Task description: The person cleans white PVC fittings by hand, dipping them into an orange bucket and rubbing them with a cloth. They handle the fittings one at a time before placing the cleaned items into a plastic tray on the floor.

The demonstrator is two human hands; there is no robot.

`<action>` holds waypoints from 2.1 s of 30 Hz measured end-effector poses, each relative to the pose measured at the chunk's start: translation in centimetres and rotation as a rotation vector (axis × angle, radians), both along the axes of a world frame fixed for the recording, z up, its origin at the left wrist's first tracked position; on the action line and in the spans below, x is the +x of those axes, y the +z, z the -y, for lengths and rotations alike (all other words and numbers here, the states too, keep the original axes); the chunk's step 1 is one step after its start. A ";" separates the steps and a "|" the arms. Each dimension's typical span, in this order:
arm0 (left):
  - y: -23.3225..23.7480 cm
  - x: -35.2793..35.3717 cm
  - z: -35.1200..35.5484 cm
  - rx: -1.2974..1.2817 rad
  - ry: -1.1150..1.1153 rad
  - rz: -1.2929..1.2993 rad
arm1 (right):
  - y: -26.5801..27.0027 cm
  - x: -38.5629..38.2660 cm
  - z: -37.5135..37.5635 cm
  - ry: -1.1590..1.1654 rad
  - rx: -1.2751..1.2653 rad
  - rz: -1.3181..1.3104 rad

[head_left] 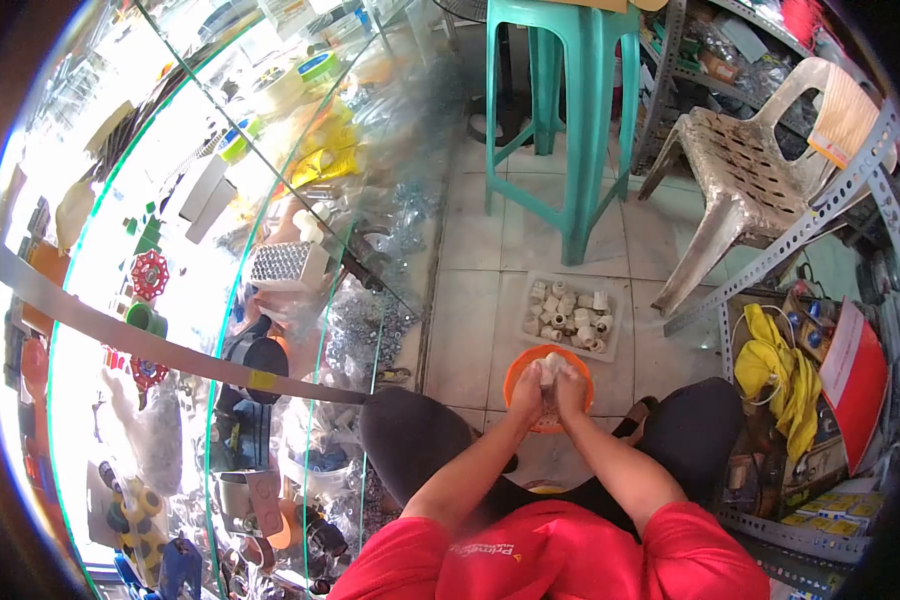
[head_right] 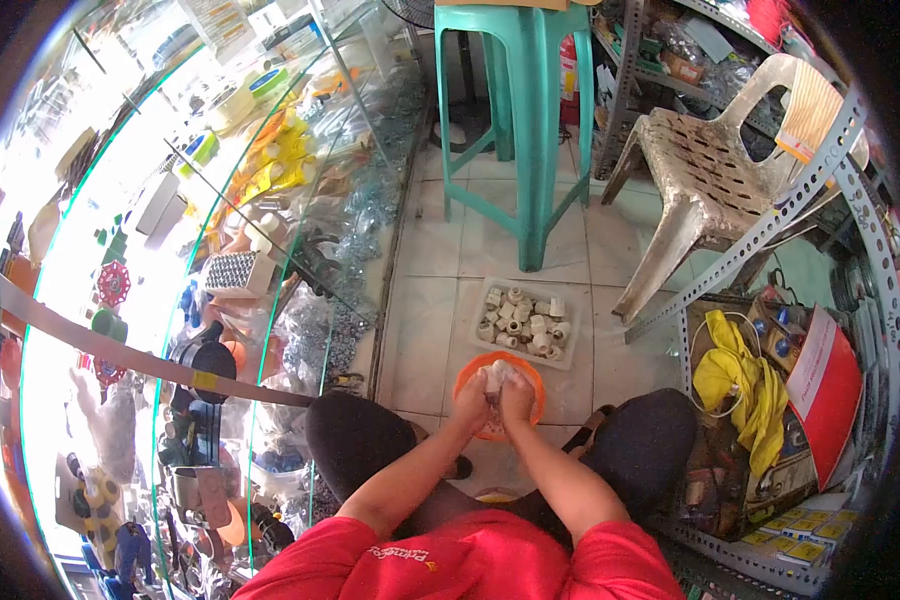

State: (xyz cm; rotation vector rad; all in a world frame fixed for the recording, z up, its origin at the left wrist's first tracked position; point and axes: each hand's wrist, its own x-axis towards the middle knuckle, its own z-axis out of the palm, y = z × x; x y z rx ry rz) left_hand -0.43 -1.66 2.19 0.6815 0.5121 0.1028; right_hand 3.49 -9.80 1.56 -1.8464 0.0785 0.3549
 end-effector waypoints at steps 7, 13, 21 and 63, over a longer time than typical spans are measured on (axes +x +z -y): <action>1.2 -0.1 -0.5 -0.115 0.102 -0.041 | 2.7 -2.9 -1.7 0.058 -0.051 0.373; -3.2 0.6 -0.3 -0.158 0.036 -0.056 | 2.4 0.0 -1.1 -0.063 0.181 -0.106; 1.5 0.1 -1.4 -0.119 0.018 -0.088 | 3.5 -2.9 -2.2 0.081 0.170 0.408; 1.1 0.5 -3.5 1.053 0.031 -0.194 | 2.3 4.6 2.6 -0.078 0.642 -0.667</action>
